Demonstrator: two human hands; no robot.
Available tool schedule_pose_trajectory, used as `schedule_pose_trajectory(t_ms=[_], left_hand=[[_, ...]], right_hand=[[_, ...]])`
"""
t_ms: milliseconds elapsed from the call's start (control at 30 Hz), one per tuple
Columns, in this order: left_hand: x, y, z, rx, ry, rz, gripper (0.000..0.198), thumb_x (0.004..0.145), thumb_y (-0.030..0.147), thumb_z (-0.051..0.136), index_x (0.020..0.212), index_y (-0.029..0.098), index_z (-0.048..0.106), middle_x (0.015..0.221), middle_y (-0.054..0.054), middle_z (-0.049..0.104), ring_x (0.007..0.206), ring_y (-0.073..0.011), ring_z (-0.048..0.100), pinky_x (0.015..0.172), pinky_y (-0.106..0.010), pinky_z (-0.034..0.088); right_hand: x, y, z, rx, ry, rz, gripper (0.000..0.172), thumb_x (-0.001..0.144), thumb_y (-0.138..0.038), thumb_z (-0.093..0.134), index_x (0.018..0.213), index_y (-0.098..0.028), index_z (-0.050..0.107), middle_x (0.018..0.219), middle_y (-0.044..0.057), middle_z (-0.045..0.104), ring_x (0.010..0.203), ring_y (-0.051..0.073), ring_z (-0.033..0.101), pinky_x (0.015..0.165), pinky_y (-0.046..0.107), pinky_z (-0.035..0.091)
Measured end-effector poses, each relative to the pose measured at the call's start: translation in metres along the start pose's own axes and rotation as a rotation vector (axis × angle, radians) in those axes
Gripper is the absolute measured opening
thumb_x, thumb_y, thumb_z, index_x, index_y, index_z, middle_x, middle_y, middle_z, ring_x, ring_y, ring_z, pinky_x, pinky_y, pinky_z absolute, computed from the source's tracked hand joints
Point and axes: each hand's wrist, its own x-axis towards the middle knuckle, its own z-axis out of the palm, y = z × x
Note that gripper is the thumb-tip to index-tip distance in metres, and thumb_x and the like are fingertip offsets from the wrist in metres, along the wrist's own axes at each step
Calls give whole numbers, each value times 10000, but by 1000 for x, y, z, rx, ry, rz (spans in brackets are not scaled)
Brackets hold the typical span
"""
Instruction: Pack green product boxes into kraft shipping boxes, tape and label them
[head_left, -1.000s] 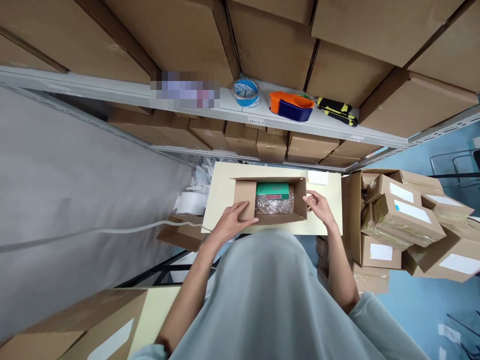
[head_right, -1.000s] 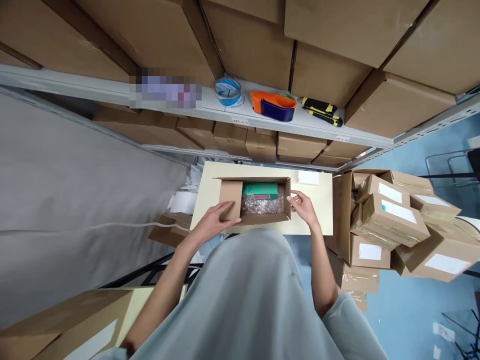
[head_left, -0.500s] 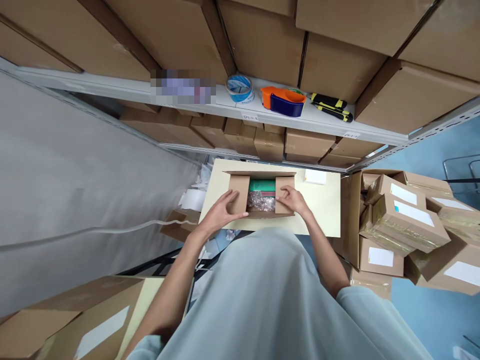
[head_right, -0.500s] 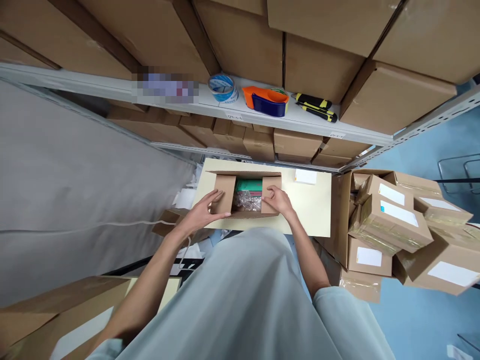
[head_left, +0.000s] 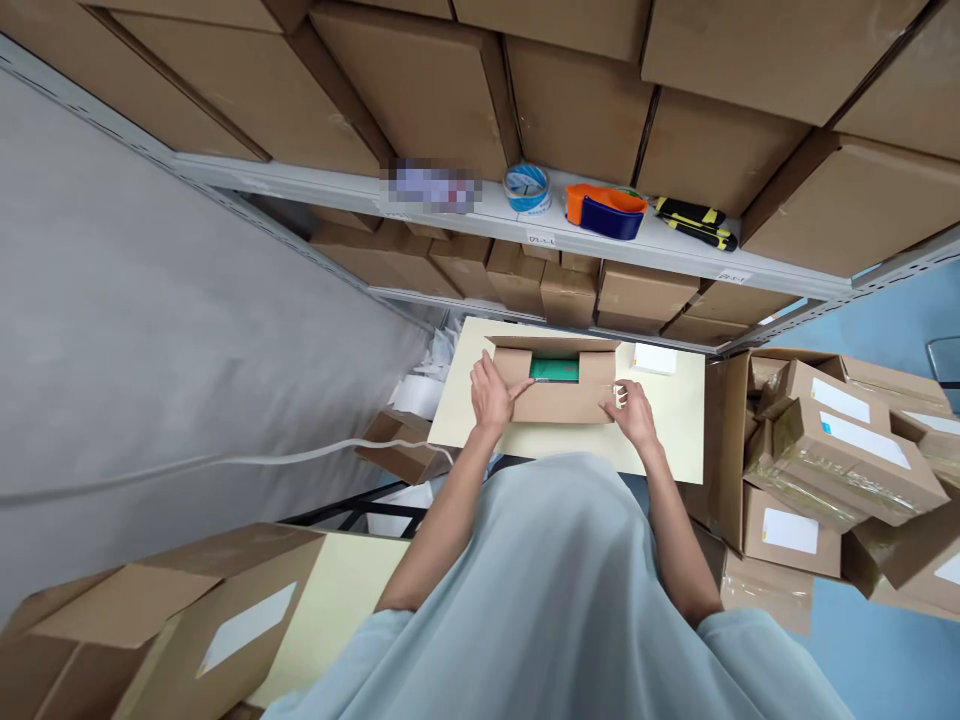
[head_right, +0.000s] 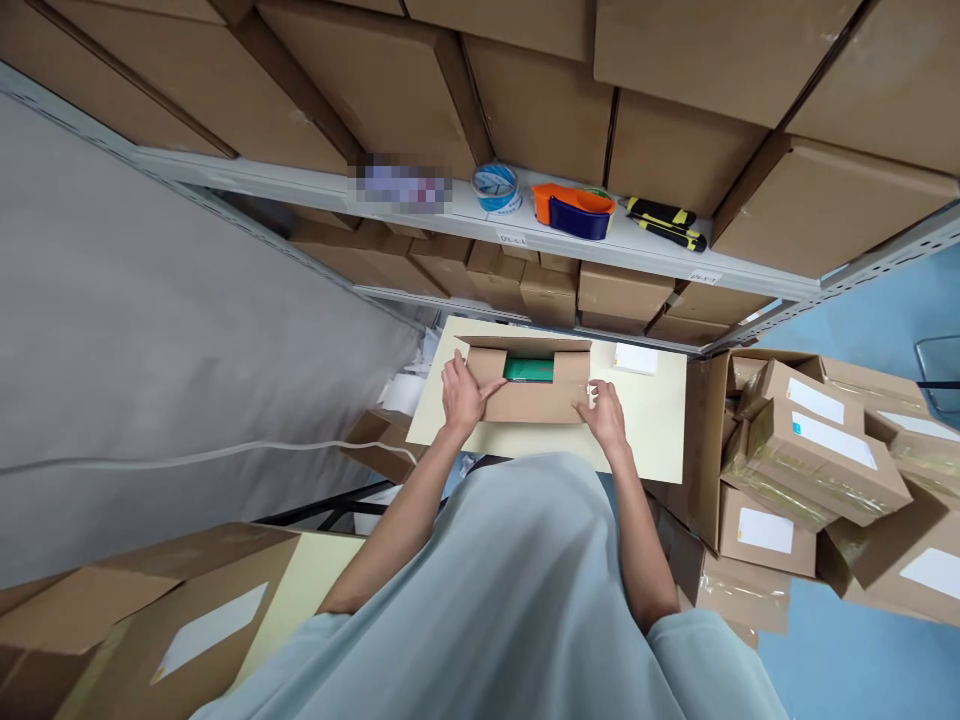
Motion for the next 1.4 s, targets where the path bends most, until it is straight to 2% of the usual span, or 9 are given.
schedule_pose_trajectory(t_ms=[100, 200, 400, 533, 633, 733, 933, 1167, 1400], left_hand=[[0, -8, 15, -82, 108, 77, 1461, 784, 787, 858, 1749, -12, 106, 1686, -413, 373, 1615, -530, 367, 1328, -658, 314], [1, -17, 21, -148, 136, 143, 1561, 714, 771, 918, 1765, 35, 30, 1752, -415, 234, 1701, -520, 212, 1373, -656, 226], [0, -25, 20, -301, 131, 156, 1481, 738, 724, 936, 1794, 160, 65, 1800, -327, 165, 1731, -459, 190, 1385, -604, 271], [-3, -29, 17, -356, 110, 88, 1231, 885, 657, 852, 1794, 202, 157, 1750, -272, 338, 1642, -408, 416, 1325, -555, 409], [-2, -29, 17, -335, 82, 30, 874, 1028, 576, 689, 1741, 209, 343, 1629, -225, 529, 1517, -358, 573, 1280, -522, 471], [1, -26, 17, -264, 45, -4, 736, 1050, 505, 648, 1673, 163, 458, 1563, -230, 608, 1492, -372, 593, 1265, -528, 486], [2, -17, 18, -156, -28, -29, 723, 1083, 498, 562, 1688, 133, 412, 1615, -245, 583, 1493, -405, 594, 1207, -550, 534], [-2, -13, 19, -72, -41, -65, 761, 1106, 558, 481, 1721, 128, 354, 1634, -248, 576, 1476, -426, 604, 1161, -558, 563], [-4, -18, 26, -141, 42, -30, 780, 1102, 658, 457, 1679, 134, 434, 1570, -235, 629, 1443, -418, 633, 1166, -530, 560]], right_hand=[[12, -8, 5, -34, 96, -28, 1060, 821, -549, 850, 1722, -232, 391, 1533, 209, 563, 1313, 395, 648, 1044, 570, 605], [32, -23, 3, -4, 108, -147, 1152, 834, -529, 853, 1786, -288, 250, 1689, 198, 437, 1489, 408, 536, 1131, 595, 562], [42, -42, 5, 131, 196, -242, 762, 939, -608, 761, 1582, -251, 559, 1612, 178, 593, 1405, 359, 620, 1160, 576, 547], [21, -30, 15, 129, 244, -259, 418, 1051, -630, 617, 1154, -244, 737, 1570, 170, 648, 1445, 339, 612, 1206, 544, 498], [15, -16, 27, 123, 236, -262, 397, 1063, -616, 583, 949, -249, 685, 1467, 186, 698, 1477, 344, 582, 1215, 532, 469], [21, -8, 40, 134, 256, -242, 344, 1033, -601, 600, 974, -264, 633, 1267, 162, 743, 1444, 346, 575, 1172, 518, 474], [27, -6, 57, 136, 283, -146, 324, 1038, -585, 526, 1052, -263, 561, 1167, 114, 695, 1087, 279, 632, 952, 405, 509], [23, -6, 59, 164, 262, -91, 377, 1040, -627, 521, 1081, -255, 562, 1154, 91, 689, 1032, 244, 598, 895, 345, 497], [18, -15, 56, 159, 266, -43, 417, 1041, -653, 504, 1087, -246, 584, 1184, 93, 707, 955, 230, 617, 857, 338, 497]])
